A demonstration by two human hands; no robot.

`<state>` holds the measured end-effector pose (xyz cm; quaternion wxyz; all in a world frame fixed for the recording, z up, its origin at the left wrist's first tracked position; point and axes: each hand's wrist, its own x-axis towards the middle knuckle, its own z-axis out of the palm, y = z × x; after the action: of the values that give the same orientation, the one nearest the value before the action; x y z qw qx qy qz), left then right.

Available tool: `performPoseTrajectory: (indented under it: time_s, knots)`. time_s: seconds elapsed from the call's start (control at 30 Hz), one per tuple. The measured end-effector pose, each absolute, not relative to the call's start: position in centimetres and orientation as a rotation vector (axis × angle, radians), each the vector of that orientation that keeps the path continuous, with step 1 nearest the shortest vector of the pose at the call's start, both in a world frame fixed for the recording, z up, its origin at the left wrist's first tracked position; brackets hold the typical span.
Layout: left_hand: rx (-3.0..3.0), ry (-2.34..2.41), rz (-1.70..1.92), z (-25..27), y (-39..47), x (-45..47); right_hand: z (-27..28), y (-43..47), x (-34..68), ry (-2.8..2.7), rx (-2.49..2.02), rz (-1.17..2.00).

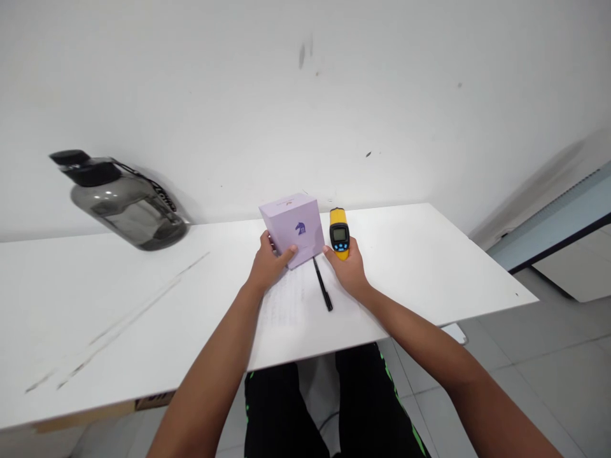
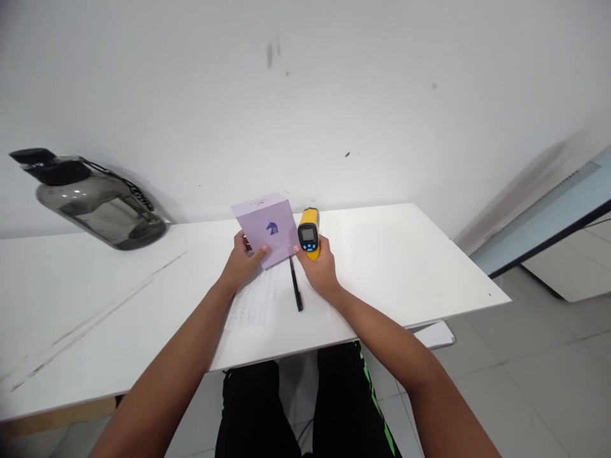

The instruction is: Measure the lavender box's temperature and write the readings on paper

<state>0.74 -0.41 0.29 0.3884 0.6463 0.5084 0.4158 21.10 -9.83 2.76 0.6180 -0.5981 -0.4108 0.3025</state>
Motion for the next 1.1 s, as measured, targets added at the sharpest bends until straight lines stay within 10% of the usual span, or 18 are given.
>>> performPoseTrajectory:
  time_s: [1.1]
  knots:
    - [1.63,1.252,1.064,0.07,-0.28,0.7,2.81,-9.88,21.01,-0.963,-1.378,0.692]
